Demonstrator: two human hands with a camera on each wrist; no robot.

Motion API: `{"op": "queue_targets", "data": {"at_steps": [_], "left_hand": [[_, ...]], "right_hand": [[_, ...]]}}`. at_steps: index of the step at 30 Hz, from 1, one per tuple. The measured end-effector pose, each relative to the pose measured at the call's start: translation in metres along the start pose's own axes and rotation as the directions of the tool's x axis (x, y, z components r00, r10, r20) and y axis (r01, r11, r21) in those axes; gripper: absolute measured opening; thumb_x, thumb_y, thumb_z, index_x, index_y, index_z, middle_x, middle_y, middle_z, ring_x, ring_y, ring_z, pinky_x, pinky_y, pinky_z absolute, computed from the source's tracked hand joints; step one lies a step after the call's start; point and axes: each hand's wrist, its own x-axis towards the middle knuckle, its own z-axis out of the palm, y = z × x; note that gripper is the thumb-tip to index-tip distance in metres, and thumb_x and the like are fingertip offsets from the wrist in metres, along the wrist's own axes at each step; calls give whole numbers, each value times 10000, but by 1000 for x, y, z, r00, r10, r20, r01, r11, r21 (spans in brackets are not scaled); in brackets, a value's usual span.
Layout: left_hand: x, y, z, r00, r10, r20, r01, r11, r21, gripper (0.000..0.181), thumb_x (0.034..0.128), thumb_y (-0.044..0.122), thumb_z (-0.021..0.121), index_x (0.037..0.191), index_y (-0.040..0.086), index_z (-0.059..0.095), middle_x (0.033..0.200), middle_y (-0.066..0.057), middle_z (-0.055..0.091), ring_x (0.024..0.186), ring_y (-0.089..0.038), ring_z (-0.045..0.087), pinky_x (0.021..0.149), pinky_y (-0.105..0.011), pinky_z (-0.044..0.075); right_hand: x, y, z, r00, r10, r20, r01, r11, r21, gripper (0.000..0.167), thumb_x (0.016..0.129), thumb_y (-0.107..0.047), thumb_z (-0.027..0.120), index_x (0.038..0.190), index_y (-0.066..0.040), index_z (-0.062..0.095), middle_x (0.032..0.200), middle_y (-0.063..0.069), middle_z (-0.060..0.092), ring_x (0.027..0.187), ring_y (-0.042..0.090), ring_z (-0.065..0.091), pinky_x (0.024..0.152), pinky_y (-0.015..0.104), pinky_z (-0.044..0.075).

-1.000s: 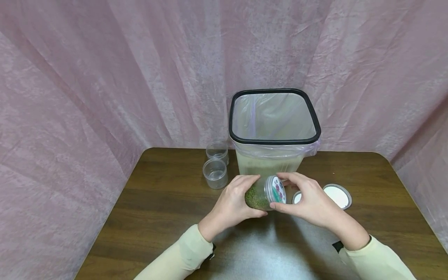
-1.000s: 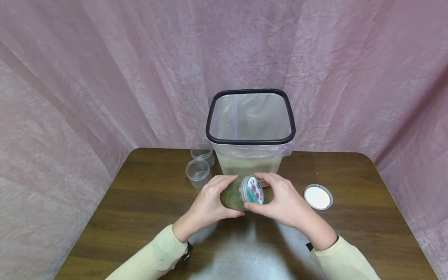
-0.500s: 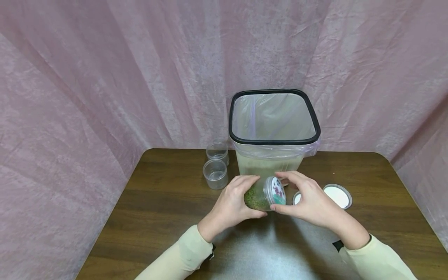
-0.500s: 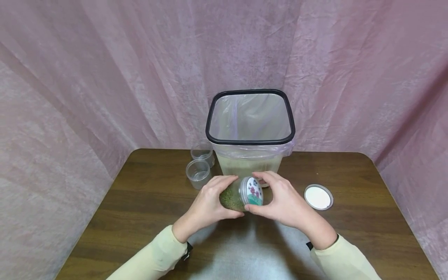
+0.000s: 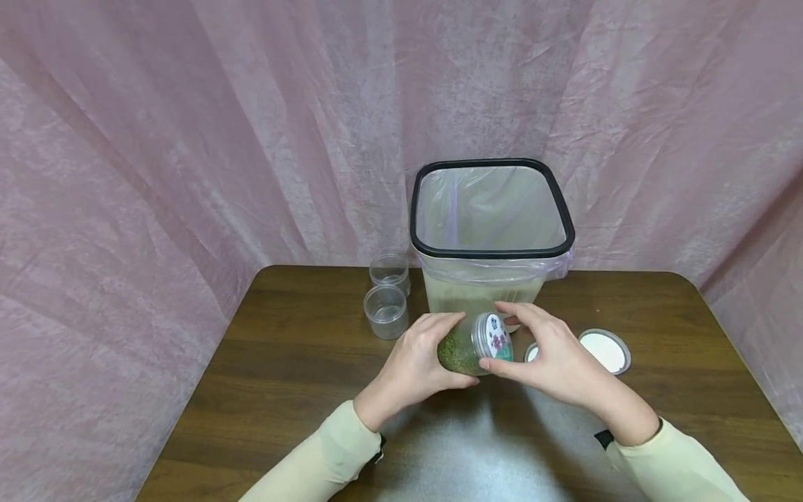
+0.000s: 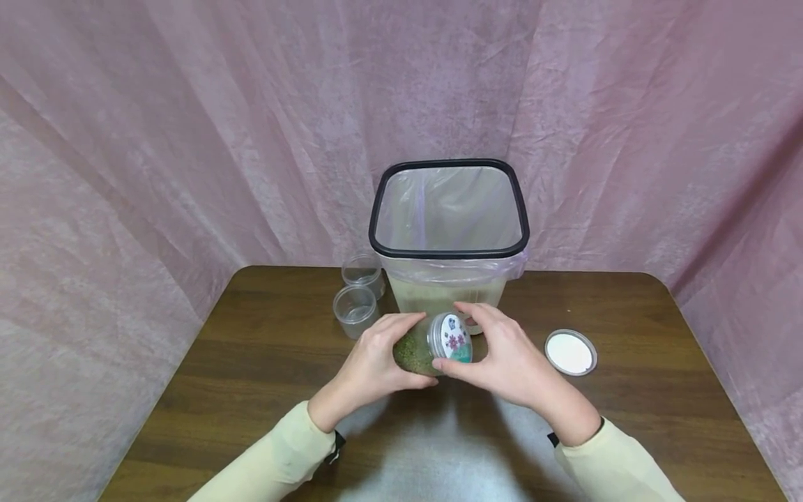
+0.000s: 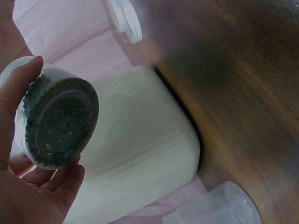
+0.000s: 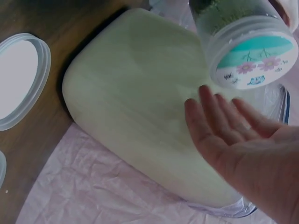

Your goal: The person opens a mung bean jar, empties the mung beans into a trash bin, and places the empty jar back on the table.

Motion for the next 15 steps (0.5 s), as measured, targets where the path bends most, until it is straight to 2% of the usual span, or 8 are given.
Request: {"op": "queue_targets", "data": {"at_steps": [5,8,11,13,15], "left_hand": [[1,0,0,1000,1,5,-1,1000,4,906,553,516,844,1323,180,507,1276,64,558,1161,-75,509,959,-279,478],[1,0,0,1000,3,18,-3,1000,11,917,551,517,845,1331,180,499,1287,59,555,1171,-84,507,962,-285,477],[0,0,0,1000,0,16,-1,1000,9,923,549,520,845,1334,183,497,1290,57,554,1175,-87,507,959,-288,479],[-1,-1,0,1000,0,4,0,1000,5,923,547,526,843,1331,182,501,1286,57,556,1172,-84,509,956,-287,480],[-1,-2,1,1000,4,-10,-4,1000,4,915,546,528,842,1323,178,510,1275,61,561,1163,-76,512,955,-278,479]], "right_hand": [[2,-2,1,994,94,49,-96,995,37,741,711,-635,675,1268,-170,527,1044,-41,654,904,96,648,771,347,532],[1,0,2,998,42,54,-43,999,19,742,691,-600,718,1274,-185,521,1039,-77,637,902,74,626,768,320,526],[0,1,3,999,-21,29,21,1000,-12,827,666,-595,742,1326,-173,477,1125,-80,595,964,89,592,818,346,500],[1,1,3,1000,-19,9,19,1000,-12,843,677,-611,723,1342,-161,466,1174,-64,577,1008,111,586,848,383,492],[1,0,4,1000,13,2,-13,1000,-3,805,697,-629,693,1319,-160,490,1151,-56,597,993,114,606,842,391,494]]}}
